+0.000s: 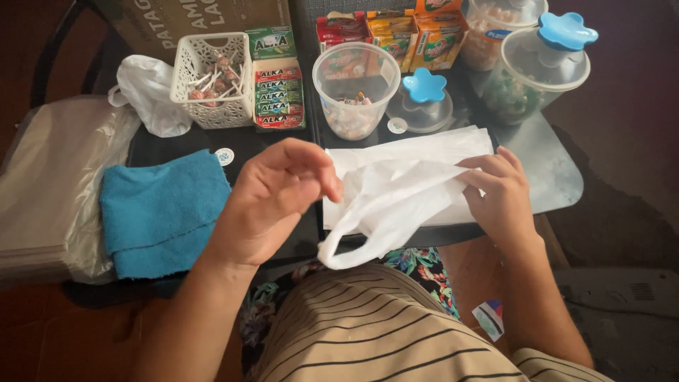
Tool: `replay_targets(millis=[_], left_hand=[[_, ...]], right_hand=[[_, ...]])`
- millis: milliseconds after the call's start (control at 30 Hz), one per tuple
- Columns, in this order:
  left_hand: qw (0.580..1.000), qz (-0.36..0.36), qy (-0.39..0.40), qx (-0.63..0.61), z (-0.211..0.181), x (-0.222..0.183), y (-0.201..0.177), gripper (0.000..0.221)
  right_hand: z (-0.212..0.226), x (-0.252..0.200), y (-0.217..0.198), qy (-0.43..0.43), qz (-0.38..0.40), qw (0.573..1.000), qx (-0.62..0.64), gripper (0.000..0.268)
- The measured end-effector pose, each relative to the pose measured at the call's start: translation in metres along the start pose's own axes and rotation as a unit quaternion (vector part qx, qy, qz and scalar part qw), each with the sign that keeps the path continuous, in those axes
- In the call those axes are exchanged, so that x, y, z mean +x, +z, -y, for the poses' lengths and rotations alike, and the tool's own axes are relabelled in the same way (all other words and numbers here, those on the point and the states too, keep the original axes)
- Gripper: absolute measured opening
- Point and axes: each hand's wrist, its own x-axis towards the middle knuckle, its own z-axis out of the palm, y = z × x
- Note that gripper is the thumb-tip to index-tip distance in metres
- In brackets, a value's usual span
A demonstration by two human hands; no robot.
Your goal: Packing small colorful items from containers into small plastic bags at a counter.
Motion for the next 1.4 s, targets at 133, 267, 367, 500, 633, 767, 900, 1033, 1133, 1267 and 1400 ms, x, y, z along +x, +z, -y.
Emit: replay_targets(millis=[133, 267, 367, 500, 633, 767, 900, 1033, 1133, 1267, 1400], left_hand=[[0.969, -0.123, 0.017, 0.215, 0.009, -0.005, -0.001, 0.016], [0.854, 0.041, 0.125, 0.504, -0.017, -0.005, 0.017, 0.019], [0.716, 0.138, 0.198, 0.655, -0.029, 0.006, 0.015, 0.038], [0.665, 0.151, 0.222, 0.696, -0.030, 0.026, 0.000, 0.036], [0.614, 0.060, 0.182, 0.766, -0.017, 0.039, -0.024, 0.027], [0.591, 0.013, 0.179, 0.786, 0.006, 0.046, -0.041, 0.023], [0.548, -0.004, 0.203, 0.811, 0.006, 0.047, -0.049, 0.023], [0.619, 0.009, 0.192, 0.761, 0.004, 0.046, -0.050, 0.047], [0.672, -0.002, 0.197, 0.714, 0.008, 0.045, -0.057, 0.038], [0.714, -0.081, 0.197, 0.667, 0.011, 0.046, -0.054, 0.045], [0.720, -0.105, 0.258, 0.636, 0.004, 0.049, -0.041, 0.010]], right_hand=[[0.001, -0.002, 0.000, 0.011, 0.012, 1.000, 0.009, 0.024], [-0.003, 0.002, -0.003, 0.023, 0.035, 0.999, 0.027, 0.025], [-0.014, 0.017, -0.011, 0.015, 0.060, 0.994, 0.089, 0.030], [-0.024, 0.052, -0.039, 0.008, 0.081, 0.975, 0.209, 0.019], [-0.030, 0.078, -0.056, -0.064, 0.105, 0.912, 0.390, 0.026], [-0.032, 0.089, -0.053, -0.150, 0.121, 0.856, 0.480, 0.016], [-0.039, 0.091, -0.049, -0.165, 0.148, 0.832, 0.508, 0.017], [-0.041, 0.087, -0.046, -0.172, 0.148, 0.820, 0.525, 0.016], [-0.046, 0.085, -0.044, -0.180, 0.143, 0.820, 0.524, 0.016], [-0.044, 0.085, -0.045, -0.184, 0.151, 0.813, 0.532, 0.018], [-0.052, 0.084, -0.041, -0.184, 0.164, 0.823, 0.512, 0.016]])
